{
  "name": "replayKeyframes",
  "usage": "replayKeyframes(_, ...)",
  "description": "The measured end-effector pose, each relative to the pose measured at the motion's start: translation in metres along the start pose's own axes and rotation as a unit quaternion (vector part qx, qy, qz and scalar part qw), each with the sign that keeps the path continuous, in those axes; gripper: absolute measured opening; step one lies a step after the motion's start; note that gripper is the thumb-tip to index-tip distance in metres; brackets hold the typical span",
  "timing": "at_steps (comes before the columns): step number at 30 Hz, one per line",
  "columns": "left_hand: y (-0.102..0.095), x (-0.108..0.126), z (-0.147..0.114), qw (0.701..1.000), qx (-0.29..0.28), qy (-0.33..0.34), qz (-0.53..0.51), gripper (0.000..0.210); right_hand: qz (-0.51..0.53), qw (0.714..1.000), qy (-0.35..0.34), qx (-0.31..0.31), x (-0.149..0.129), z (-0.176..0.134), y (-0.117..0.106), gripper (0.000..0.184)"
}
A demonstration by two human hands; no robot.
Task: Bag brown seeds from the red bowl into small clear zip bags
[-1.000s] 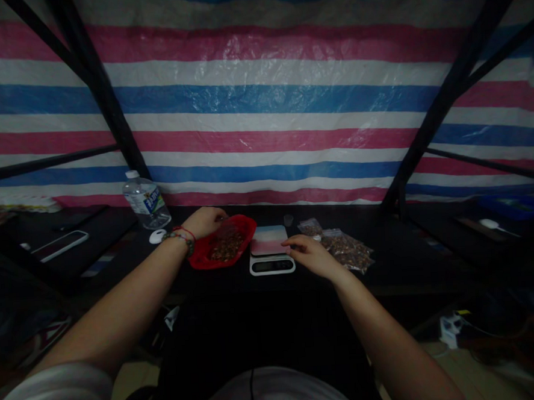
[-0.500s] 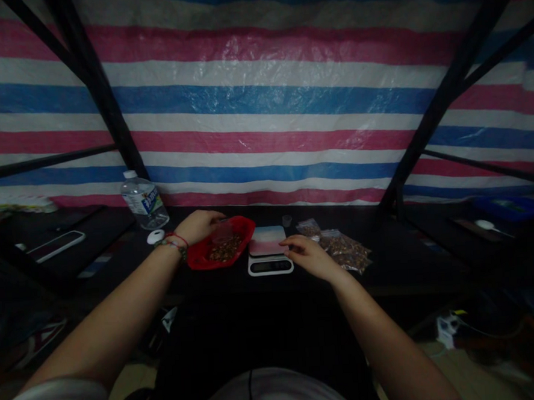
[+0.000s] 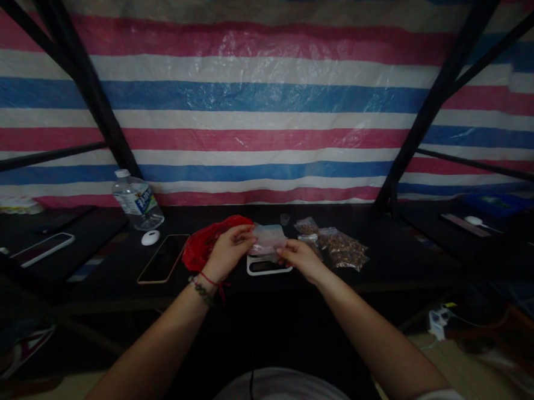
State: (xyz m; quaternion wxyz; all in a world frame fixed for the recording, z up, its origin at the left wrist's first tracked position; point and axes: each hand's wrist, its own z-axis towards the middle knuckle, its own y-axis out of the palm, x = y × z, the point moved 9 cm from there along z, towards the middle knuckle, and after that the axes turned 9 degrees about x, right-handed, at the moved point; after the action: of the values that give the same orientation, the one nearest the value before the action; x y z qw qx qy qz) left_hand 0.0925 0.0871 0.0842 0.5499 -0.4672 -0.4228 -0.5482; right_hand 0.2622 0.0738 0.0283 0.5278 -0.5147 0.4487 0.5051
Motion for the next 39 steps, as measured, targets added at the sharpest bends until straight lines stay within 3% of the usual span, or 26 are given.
replayKeyframes(7,-0.010,-0.044,-0.011,0.992,0.023,-0.092,-0.082,0.048,-0.025,1.000,0.004,0.014,0.002,0.001,-0.002,0.022)
replayKeyframes(14,-0.003,-0.053,-0.020,0.994,0.005,-0.095,-0.057,0.045,-0.060,0.997,-0.016,0.036,0.002,0.007,-0.015,0.021)
replayKeyframes(17,-0.005,-0.053,-0.021,0.994,0.013,-0.096,-0.039,0.042,-0.064,0.993,-0.032,0.092,-0.008,0.011,-0.047,0.024)
replayKeyframes(20,-0.006,-0.053,-0.020,0.997,0.009,-0.078,-0.006,0.036,-0.065,0.976,-0.066,0.198,-0.023,0.012,-0.100,0.026)
replayKeyframes(22,-0.004,-0.054,-0.018,0.998,-0.006,-0.053,0.018,0.032,-0.058,0.968,-0.068,0.234,-0.026,0.010,-0.129,0.026)
replayKeyframes(25,0.001,-0.057,-0.018,0.998,-0.030,-0.022,0.045,0.027,-0.038,0.983,-0.016,0.181,-0.013,0.012,-0.141,0.027)
replayKeyframes(27,0.004,-0.060,-0.018,0.998,-0.041,-0.009,0.054,0.025,-0.049,0.991,-0.011,0.120,-0.005,0.015,-0.131,0.025)
replayKeyframes(29,0.006,-0.061,-0.019,0.997,-0.052,0.001,0.059,0.024,-0.109,0.990,-0.055,0.072,-0.002,0.017,-0.115,0.024)
replayKeyframes(34,0.009,-0.057,-0.023,0.993,-0.071,0.030,0.093,0.025,-0.305,0.938,-0.160,-0.024,0.011,0.023,-0.077,0.021)
replayKeyframes(39,0.011,-0.054,-0.024,0.988,-0.082,0.047,0.121,0.026,-0.439,0.884,-0.157,-0.013,0.026,0.029,-0.091,0.022)
